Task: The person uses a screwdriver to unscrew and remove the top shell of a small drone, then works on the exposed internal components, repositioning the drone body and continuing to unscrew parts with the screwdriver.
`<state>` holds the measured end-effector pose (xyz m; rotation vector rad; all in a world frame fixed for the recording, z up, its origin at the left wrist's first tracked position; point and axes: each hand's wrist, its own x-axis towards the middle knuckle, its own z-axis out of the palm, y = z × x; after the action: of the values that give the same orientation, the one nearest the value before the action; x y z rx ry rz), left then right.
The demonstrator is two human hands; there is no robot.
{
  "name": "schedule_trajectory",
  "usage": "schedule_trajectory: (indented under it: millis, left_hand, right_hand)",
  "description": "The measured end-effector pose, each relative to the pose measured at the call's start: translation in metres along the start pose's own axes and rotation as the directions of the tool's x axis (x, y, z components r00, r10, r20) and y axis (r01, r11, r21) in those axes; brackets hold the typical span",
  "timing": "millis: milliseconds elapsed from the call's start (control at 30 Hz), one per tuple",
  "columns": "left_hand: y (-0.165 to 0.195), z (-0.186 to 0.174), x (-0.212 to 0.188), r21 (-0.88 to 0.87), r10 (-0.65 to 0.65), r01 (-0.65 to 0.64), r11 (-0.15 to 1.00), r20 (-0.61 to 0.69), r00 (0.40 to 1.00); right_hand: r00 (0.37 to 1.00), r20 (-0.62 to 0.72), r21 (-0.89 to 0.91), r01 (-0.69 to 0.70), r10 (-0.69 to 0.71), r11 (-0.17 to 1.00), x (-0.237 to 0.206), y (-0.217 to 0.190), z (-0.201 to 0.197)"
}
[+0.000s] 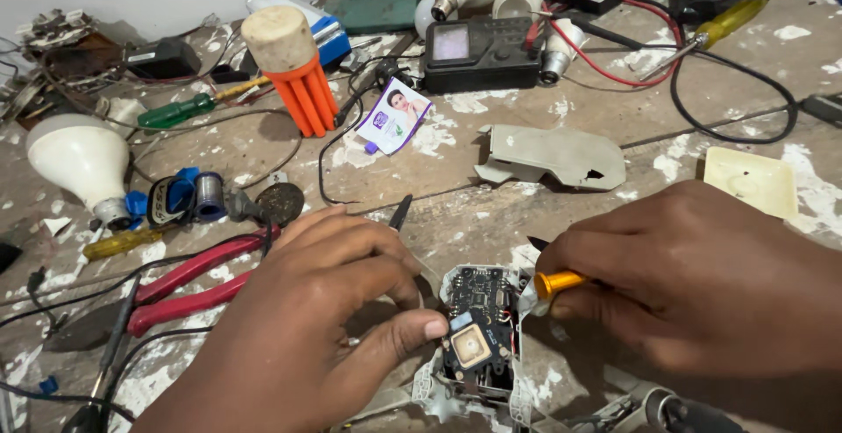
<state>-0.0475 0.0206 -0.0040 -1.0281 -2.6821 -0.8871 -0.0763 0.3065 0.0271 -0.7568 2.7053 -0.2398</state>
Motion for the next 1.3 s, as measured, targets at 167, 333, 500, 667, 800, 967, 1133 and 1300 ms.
schedule_trajectory:
  millis: [167, 333, 500, 667, 800, 967, 1133, 1300]
  left_hand:
    - [0.001, 0.001, 0.002, 0.001, 0.009, -0.009, 1.000, -0.024, 1.000]
    - [0.004, 0.000, 0.003, -0.004, 0.026, -0.026, 1.000, -0.046, 0.999]
    - [0.009, -0.001, 0.003, -0.025, -0.050, 0.050, 0.998, -0.011, 0.999]
    - [0.016, -0.011, -0.003, -0.120, -0.178, 0.168, 0.978, -0.076, 0.981]
    - [0.018, -0.017, -0.004, -0.193, -0.150, 0.132, 0.972, -0.080, 0.985]
    - [0.020, -0.011, 0.002, 0.105, 0.126, -0.111, 0.988, -0.156, 0.980]
    - [0.019, -0.001, 0.010, 0.424, 0.243, -0.129, 0.896, -0.227, 0.943]
    - [0.021, 0.009, 0.013, 0.427, 0.256, -0.137, 0.894, -0.235, 0.938]
  right_hand:
    - [0.987, -0.089, 0.070, 0.138, -0.132, 0.988, -0.001, 0.003, -0.001]
    - [1.000, -0.013, -0.012, 0.013, -0.013, 1.000, 0.001, 0.006, -0.002]
    - [0.991, -0.098, -0.040, 0.082, -0.085, 0.996, 0.001, 0.009, -0.002]
    - [0.983, -0.160, -0.009, 0.093, -0.093, 0.996, -0.001, 0.009, 0.001]
    - [0.973, -0.231, -0.003, 0.022, -0.022, 1.000, -0.002, 0.007, 0.000]
    - [0.966, -0.193, -0.030, -0.182, 0.173, 0.983, -0.001, -0.002, -0.008]
    - [0.952, -0.124, 0.029, -0.279, 0.281, 0.960, 0.001, -0.018, -0.015]
    - [0.948, -0.089, 0.075, -0.300, 0.306, 0.951, -0.007, -0.025, -0.026]
